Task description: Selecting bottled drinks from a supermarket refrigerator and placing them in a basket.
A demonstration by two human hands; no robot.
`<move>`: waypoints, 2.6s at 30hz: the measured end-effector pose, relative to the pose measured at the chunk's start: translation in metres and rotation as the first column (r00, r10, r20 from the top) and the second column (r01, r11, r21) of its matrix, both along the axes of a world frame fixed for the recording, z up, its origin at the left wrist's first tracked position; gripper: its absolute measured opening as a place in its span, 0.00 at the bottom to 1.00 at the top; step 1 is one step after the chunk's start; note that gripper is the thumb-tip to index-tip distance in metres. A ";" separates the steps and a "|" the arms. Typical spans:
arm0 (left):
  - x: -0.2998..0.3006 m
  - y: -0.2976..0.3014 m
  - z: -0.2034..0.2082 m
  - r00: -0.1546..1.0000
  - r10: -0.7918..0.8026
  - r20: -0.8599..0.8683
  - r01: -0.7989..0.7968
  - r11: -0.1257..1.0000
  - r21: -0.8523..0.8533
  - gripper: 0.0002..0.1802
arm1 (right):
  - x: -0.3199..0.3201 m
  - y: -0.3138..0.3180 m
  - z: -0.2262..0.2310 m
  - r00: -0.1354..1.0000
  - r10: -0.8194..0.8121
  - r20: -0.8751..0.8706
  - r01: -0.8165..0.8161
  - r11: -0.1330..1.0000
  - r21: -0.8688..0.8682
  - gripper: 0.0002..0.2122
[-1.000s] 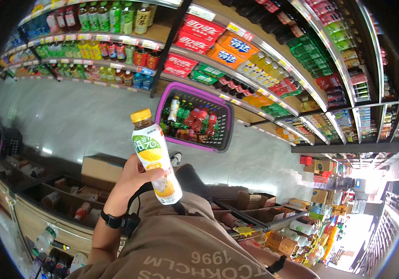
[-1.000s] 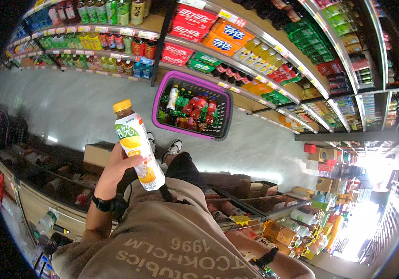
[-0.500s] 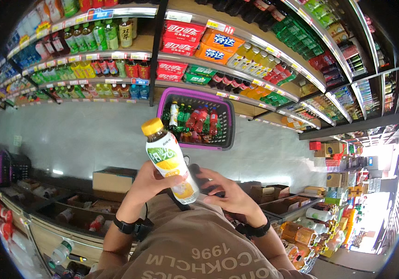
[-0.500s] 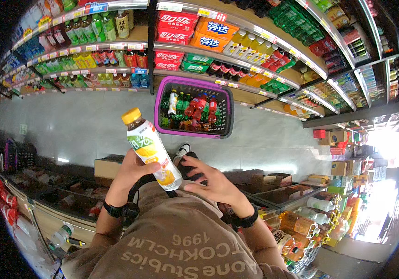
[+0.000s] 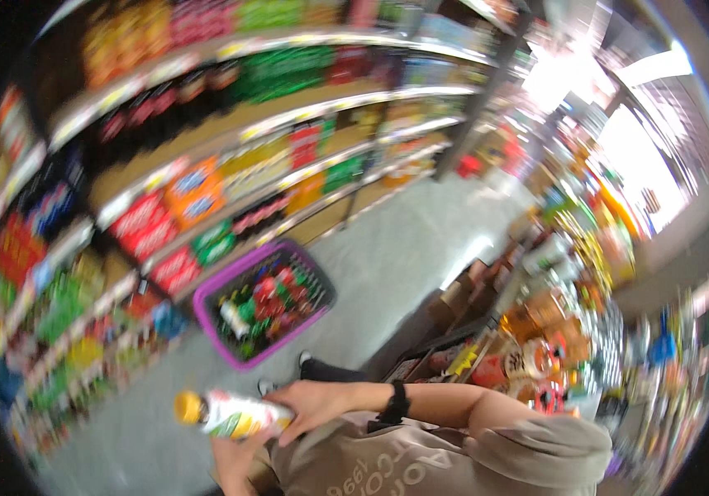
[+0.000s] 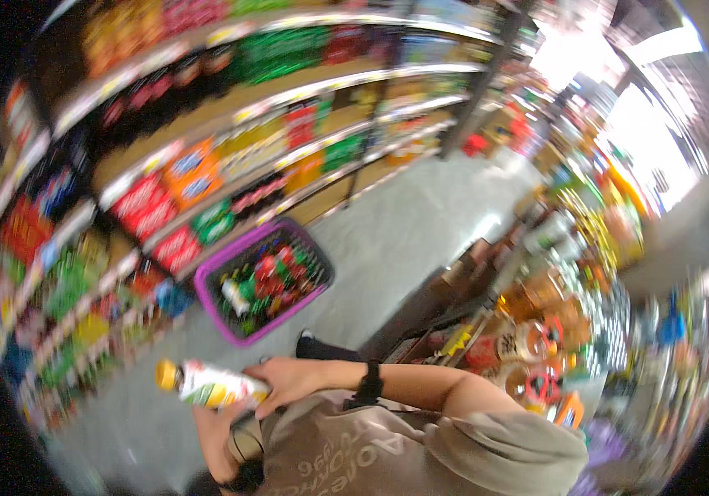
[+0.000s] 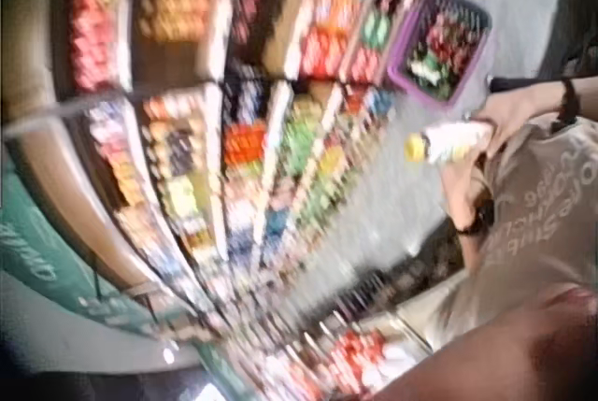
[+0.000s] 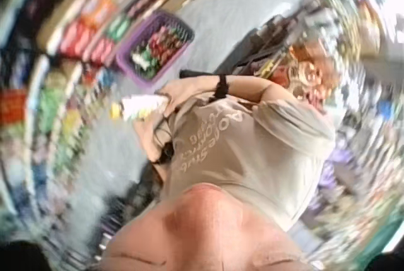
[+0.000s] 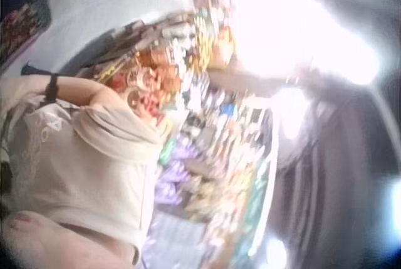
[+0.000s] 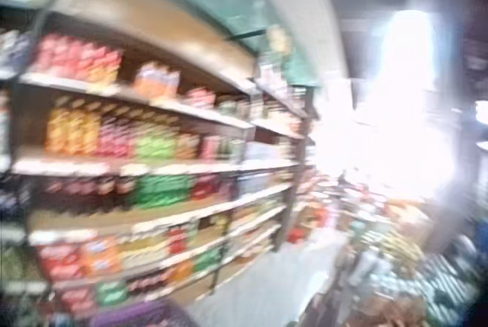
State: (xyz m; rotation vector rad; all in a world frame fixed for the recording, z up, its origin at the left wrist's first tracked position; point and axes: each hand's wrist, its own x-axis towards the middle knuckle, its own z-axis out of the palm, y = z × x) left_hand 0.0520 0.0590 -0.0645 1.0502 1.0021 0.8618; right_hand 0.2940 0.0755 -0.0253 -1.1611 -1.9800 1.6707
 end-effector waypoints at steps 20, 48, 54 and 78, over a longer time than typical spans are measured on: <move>0.007 -0.044 -0.011 0.997 -0.058 -0.044 0.066 0.980 0.190 0.31 | -0.004 -0.067 0.034 0.994 0.010 -0.110 -0.002 0.997 0.077 0.32; -0.031 -0.026 0.005 0.962 -0.260 0.080 0.248 0.960 0.132 0.36 | -0.042 -0.035 -0.009 0.986 0.096 0.139 -0.109 0.990 0.094 0.36; -0.033 -0.028 -0.006 0.958 -0.280 0.063 0.272 0.956 0.113 0.39 | -0.040 -0.037 0.005 0.981 0.106 0.163 -0.112 0.993 0.028 0.36; -0.070 -0.025 -0.004 0.977 -0.205 -0.055 0.211 0.958 0.193 0.21 | 0.001 -0.036 -0.025 0.982 -0.150 -0.113 0.117 0.959 -0.256 0.28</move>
